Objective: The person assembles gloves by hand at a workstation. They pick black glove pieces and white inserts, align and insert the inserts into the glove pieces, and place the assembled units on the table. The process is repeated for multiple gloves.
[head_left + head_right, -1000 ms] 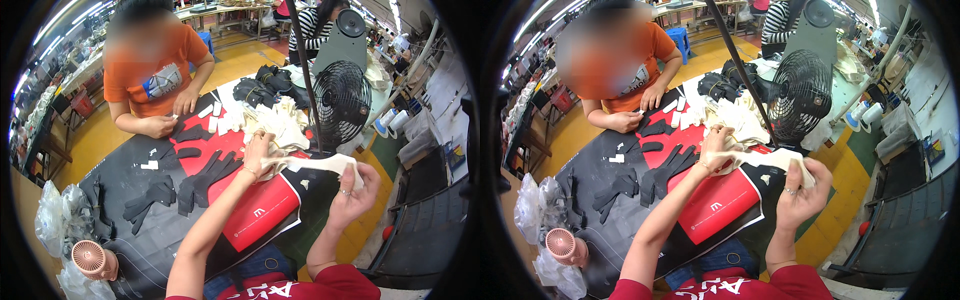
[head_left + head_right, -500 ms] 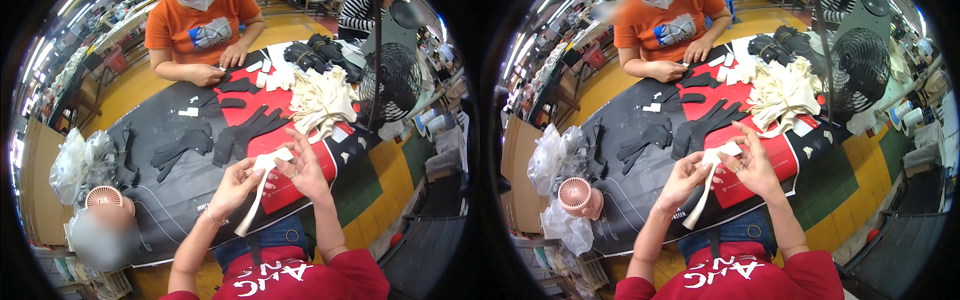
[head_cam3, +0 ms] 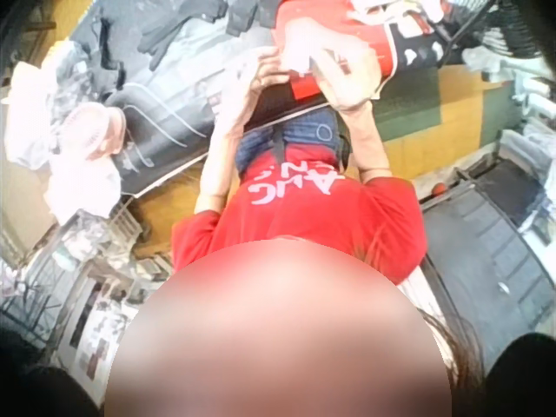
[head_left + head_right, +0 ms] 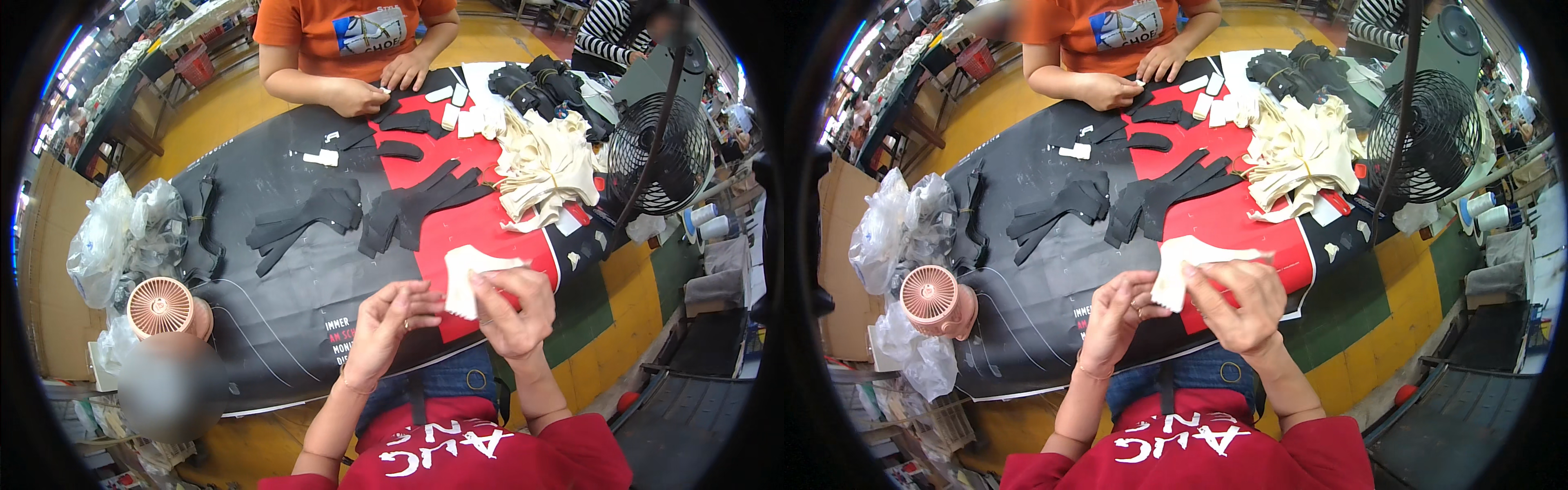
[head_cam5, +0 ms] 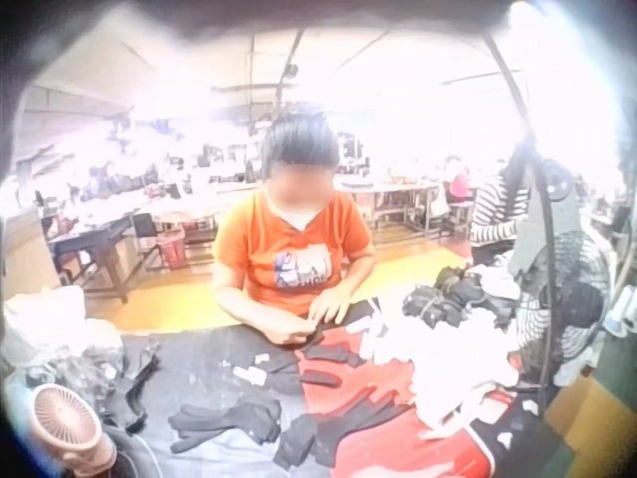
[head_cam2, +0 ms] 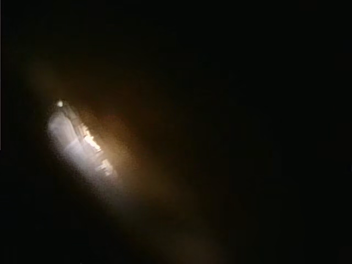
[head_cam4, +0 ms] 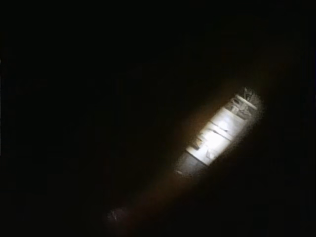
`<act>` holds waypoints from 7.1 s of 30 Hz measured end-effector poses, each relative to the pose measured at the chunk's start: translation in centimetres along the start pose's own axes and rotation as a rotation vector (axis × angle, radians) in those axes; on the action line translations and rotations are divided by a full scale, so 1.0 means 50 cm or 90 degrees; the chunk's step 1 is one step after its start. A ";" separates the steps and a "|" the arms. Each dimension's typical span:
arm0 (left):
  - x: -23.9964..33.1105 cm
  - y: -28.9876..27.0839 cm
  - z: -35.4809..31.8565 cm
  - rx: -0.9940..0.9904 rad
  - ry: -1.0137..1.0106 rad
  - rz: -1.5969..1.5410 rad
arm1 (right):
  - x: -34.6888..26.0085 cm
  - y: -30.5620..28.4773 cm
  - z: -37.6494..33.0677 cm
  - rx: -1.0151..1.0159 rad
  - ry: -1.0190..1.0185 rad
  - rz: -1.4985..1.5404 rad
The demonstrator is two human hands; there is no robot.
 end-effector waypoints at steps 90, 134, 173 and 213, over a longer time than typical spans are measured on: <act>0.278 -0.228 -0.157 0.187 0.239 0.012 | 0.239 -0.115 0.022 0.022 0.467 0.191; 0.119 -0.061 -0.091 0.174 0.256 0.368 | -0.062 0.243 -0.188 -0.452 0.853 1.101; 0.053 -0.122 -0.084 0.156 0.164 -0.148 | -0.007 0.230 -0.164 -0.306 0.877 0.998; -0.040 0.088 0.143 -0.464 0.109 0.637 | 0.262 -0.065 -0.113 0.070 0.551 1.015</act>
Point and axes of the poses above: each hand's wrist, its own z-axis towards the middle knuckle, its own y-axis out of the palm, x = y × z, the point moved 8 cm from there along z, towards the middle knuckle, and after that the axes turned 12 degrees about y, right-handed, at the moved point
